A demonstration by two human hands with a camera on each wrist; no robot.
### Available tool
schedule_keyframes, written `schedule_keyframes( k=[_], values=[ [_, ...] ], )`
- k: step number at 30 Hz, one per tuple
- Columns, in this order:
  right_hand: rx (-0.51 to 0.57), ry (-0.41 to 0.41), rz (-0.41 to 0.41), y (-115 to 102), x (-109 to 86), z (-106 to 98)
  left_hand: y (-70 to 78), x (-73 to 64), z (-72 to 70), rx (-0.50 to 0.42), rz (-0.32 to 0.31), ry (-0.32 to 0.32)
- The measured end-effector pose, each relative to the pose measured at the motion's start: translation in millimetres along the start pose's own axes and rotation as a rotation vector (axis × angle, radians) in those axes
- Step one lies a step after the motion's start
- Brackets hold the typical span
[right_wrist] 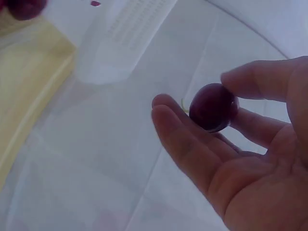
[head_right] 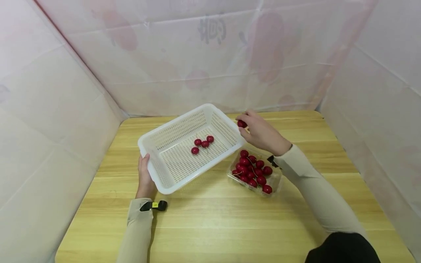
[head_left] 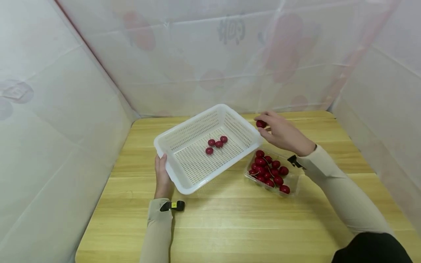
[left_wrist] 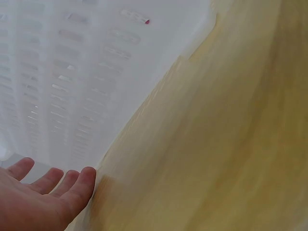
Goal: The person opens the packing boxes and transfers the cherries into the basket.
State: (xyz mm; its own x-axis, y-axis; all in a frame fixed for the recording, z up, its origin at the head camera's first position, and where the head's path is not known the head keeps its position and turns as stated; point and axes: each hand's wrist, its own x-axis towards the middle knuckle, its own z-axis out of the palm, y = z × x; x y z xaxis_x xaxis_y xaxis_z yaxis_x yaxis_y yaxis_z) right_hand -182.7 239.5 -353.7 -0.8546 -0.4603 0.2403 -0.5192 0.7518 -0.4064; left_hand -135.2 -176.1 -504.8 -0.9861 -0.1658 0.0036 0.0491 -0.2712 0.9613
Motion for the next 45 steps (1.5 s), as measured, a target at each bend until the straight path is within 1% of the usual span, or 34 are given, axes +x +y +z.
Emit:
schedule_keyframes(
  k=[5, 10, 14, 18, 22, 26, 29, 33, 37, 41, 45],
  values=[
    [-0.054, -0.065, -0.066, -11, 42.6, 12, -0.1, -0.3, -1.0, 0.013, -0.003, 0.011],
    [-0.129, -0.163, -0.099, -22, 86.2, 28, -0.3, -0.7, -1.1, 0.016, 0.0, 0.017],
    [-0.188, -0.266, -0.088, -28, 115.0, 45, -2.6, 1.2, 0.1, 0.001, -0.006, 0.014],
    [-0.22, -0.358, -0.059, -30, 133.3, 62, -6.1, 2.9, 0.8, -0.013, -0.01, 0.0],
    [-0.253, -0.443, 0.017, -26, 143.6, 79, -7.7, 3.1, 4.5, -0.007, -0.008, -0.003],
    [-0.279, -0.523, 0.065, -21, 148.8, 98, -7.9, 3.5, 6.6, 0.005, -0.004, -0.003],
    [-0.302, -0.547, 0.079, -15, 151.4, 111, -7.8, 5.4, 6.8, 0.008, 0.004, -0.011],
    [-0.347, -0.551, 0.104, -7, 154.3, 126, -7.5, 8.2, 6.9, 0.0, 0.013, -0.019],
    [-0.375, -0.583, 0.115, -3, 153.9, 132, -7.3, 8.0, 8.1, -0.004, 0.027, -0.027],
    [-0.375, -0.63, 0.117, -3, 151.7, 133, -7.3, 7.4, 9.3, 0.003, 0.024, -0.024],
    [-0.359, -0.637, 0.133, -2, 151.0, 133, -7.3, 8.4, 8.4, 0.016, 0.01, -0.015]
  ],
)
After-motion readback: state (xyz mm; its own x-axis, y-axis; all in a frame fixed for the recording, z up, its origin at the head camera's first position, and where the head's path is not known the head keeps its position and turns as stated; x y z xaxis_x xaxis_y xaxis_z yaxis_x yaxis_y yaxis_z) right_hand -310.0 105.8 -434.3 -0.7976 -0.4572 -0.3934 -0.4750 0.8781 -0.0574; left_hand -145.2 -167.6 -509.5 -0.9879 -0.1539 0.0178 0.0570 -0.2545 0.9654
